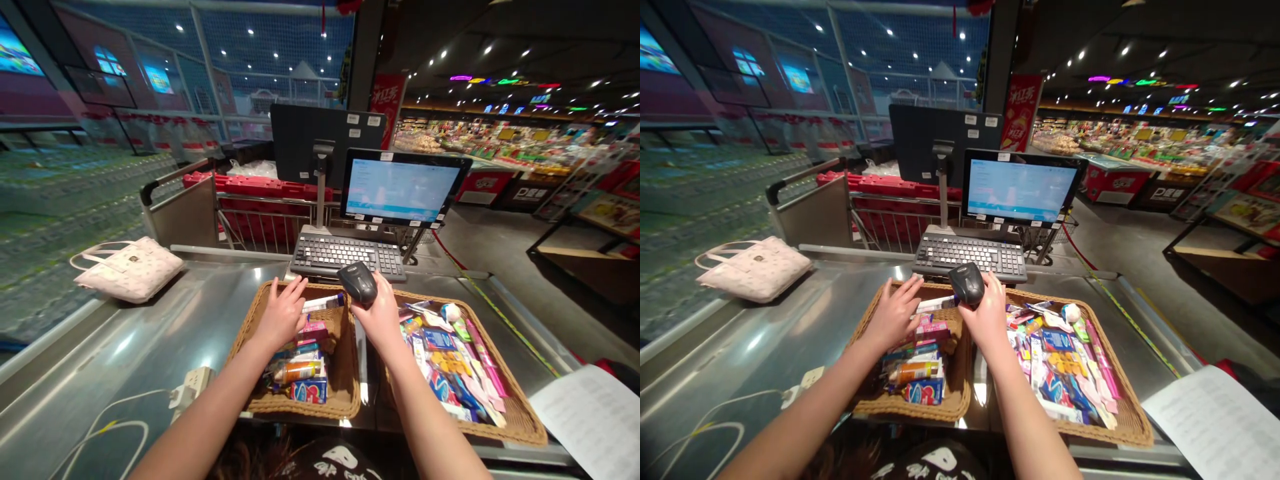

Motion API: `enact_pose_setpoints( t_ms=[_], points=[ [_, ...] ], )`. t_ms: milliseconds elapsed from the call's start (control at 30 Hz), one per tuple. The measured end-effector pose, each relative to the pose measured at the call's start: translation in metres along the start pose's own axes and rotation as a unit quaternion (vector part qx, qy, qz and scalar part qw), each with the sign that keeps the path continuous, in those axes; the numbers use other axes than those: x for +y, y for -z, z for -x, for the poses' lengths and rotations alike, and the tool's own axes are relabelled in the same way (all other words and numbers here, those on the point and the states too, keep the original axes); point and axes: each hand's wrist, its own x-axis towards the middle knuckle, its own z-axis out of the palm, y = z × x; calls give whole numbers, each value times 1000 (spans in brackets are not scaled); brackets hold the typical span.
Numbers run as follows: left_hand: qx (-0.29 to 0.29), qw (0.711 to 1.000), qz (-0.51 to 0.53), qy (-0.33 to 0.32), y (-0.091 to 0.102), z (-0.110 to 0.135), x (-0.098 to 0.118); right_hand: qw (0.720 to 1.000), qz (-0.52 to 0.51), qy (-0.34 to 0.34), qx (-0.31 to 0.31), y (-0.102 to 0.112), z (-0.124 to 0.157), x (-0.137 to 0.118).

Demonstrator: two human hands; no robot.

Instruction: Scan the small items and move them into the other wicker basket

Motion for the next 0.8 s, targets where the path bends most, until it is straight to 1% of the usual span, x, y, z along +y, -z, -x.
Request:
enact_pose_setpoints(
  t_ms=[200, 300, 467, 600, 700, 800],
  points=[
    [-65, 997, 30, -5, -19, 26, 0, 1000, -6, 0, -14, -4, 9, 1],
    [-111, 993, 44, -6, -27, 35, -3, 1000, -7, -3, -23, -5, 14, 1],
    [-203, 977, 61, -10, -35, 42, -6, 999, -14, -9, -32, -6, 20, 3],
    [-263, 963, 56, -3, -39, 45, -5, 999, -12, -28, -19, 0, 24, 5],
    [-283, 958, 43, 0, -40, 43, -1, 999, -6, -47, -12, 11, 26, 7],
    [-259, 965, 41, -8, -39, 33, 7, 998, -7, -67, -2, 27, 27, 7]
  ],
)
